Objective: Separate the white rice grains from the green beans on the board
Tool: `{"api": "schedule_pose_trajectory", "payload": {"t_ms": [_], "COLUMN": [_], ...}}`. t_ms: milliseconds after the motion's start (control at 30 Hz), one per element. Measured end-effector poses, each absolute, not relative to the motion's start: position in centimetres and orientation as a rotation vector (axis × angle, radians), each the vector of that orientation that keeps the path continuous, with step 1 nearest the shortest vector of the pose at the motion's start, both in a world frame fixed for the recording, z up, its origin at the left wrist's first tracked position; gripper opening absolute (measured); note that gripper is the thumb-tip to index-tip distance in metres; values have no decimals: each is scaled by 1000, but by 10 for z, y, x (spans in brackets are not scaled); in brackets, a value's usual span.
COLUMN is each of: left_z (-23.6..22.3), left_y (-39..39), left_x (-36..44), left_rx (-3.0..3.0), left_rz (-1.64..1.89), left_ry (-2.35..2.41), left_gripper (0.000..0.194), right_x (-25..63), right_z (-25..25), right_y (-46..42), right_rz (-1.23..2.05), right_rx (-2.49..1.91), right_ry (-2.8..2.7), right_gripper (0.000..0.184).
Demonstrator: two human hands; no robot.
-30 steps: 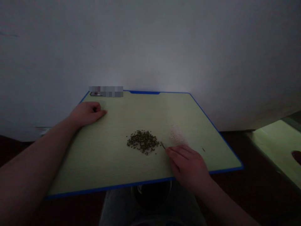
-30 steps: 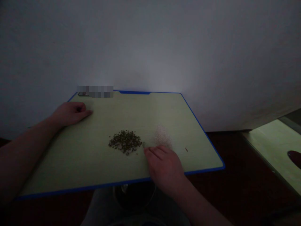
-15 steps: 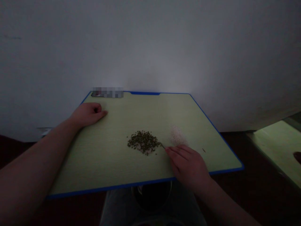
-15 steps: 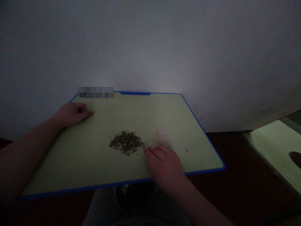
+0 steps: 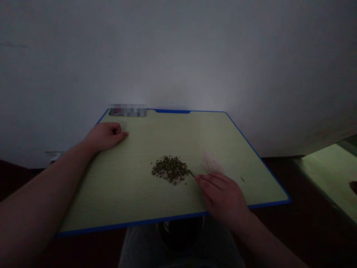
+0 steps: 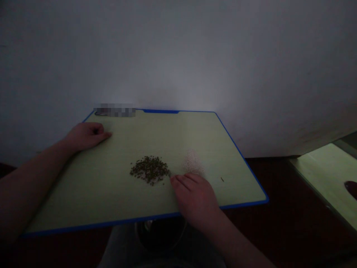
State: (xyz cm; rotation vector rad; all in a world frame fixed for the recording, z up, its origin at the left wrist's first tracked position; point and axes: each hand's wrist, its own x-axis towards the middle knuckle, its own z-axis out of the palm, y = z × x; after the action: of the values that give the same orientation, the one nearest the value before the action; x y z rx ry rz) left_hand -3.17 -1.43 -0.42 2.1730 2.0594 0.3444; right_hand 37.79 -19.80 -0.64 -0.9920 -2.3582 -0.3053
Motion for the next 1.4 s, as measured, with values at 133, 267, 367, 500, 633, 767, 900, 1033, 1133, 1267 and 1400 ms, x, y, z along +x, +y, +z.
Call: {"api": "schedule_pose_trajectory", "payload": {"t_ms": [133, 267, 367, 500, 633, 767, 900, 1033, 1133, 1267, 1400], "left_z": [-3, 0, 2, 1, 0, 0, -1, -3, -4, -3, 1], "left_y": [-15, -17, -18, -18, -18, -17, -17, -16, -15, -15, -16], "left_x": [-30, -26, -25, -26, -27, -27, -27, -28, -30, -30, -27], "left_rx": [2167, 2156, 2154, 2159, 2161, 2154, 2156, 2155, 2153, 2157, 2146], "left_rz": [331, 330, 327, 335, 335, 317, 345, 353, 345, 337, 337], "left_ry": [2064, 2076, 2082, 2063, 2065, 2072, 2069, 2061, 2056, 2062, 2084], "left_gripper": [42, 42, 42, 42, 42, 42, 42, 42, 43, 42, 42], "right_x": [378, 375, 371, 367, 371, 375, 369, 359, 355, 361, 375], "right_z": [-8, -7, -6, -7, -9, -8, -7, -8, -10, -11, 2], "right_y": [-198, -196, -196, -196, -193, -193, -198, -195, -189, -181, -178], "right_rz": [-307, -319, -346, -404, -456, -498, -498, -455, -465, -478, -428], "right_rx": [-991, -982, -986, -1032, -1099, -1145, -1135, -1153, -1182, -1303, -1390], "right_ry": [-2372, -2404, -2405, -2375, -2338, -2294, -2318, -2358, -2373, -2361, -2246], "right_gripper": [32, 32, 32, 31, 31, 29, 31, 34, 37, 38, 33]}}
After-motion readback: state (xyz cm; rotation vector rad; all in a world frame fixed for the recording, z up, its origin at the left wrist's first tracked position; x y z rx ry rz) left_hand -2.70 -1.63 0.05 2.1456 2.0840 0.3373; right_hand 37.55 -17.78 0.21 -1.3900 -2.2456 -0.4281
